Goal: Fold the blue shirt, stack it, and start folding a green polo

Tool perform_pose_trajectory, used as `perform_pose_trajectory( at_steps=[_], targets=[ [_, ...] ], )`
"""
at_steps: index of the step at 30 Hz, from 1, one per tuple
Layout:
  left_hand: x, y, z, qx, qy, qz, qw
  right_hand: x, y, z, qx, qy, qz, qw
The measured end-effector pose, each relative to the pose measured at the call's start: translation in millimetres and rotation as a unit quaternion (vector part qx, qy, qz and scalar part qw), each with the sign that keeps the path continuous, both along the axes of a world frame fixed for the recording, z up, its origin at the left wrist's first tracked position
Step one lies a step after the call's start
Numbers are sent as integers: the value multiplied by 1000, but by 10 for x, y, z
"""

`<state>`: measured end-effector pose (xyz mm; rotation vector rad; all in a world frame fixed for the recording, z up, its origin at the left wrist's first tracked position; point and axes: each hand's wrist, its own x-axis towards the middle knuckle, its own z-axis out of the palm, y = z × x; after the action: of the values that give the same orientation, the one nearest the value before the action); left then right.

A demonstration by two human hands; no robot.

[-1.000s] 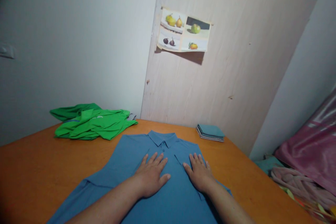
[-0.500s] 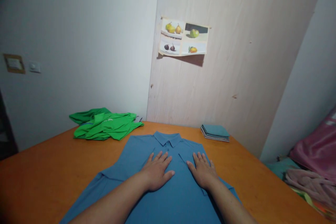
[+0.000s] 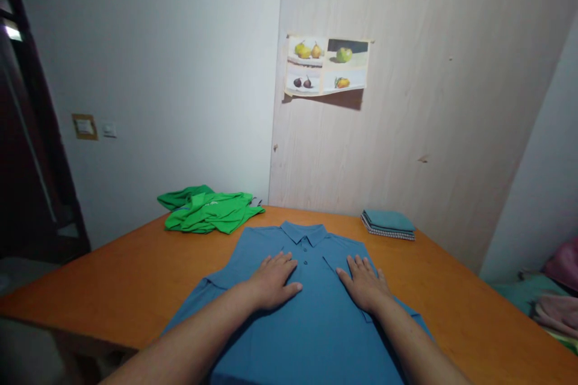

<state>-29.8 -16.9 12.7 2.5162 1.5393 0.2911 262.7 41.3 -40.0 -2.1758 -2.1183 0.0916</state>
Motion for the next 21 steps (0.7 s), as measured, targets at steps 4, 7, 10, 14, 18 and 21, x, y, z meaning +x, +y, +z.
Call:
perform_pose_trajectory(
  at_steps=[4, 7, 10, 14, 18, 21],
  targets=[
    [-280, -87, 89, 29, -22, 20, 999, 3, 8, -8, 7, 2, 2, 1000],
    [-509, -163, 140, 51, -61, 37, 996, 10, 10, -1, 15, 7, 7, 1000],
    [-733, -247, 161, 74, -108, 59, 990, 26, -6, 33, 34, 22, 11, 999],
    [-944, -337, 163, 92, -136, 109, 980, 45, -85, 107, 69, 50, 15, 996],
    [-1003, -348, 140, 97, -134, 129, 978, 49, -211, 135, 91, 71, 40, 993],
    [-1001, -290, 103, 95, -135, 129, 978, 91, -277, 96, 107, 105, 57, 987]
  ],
)
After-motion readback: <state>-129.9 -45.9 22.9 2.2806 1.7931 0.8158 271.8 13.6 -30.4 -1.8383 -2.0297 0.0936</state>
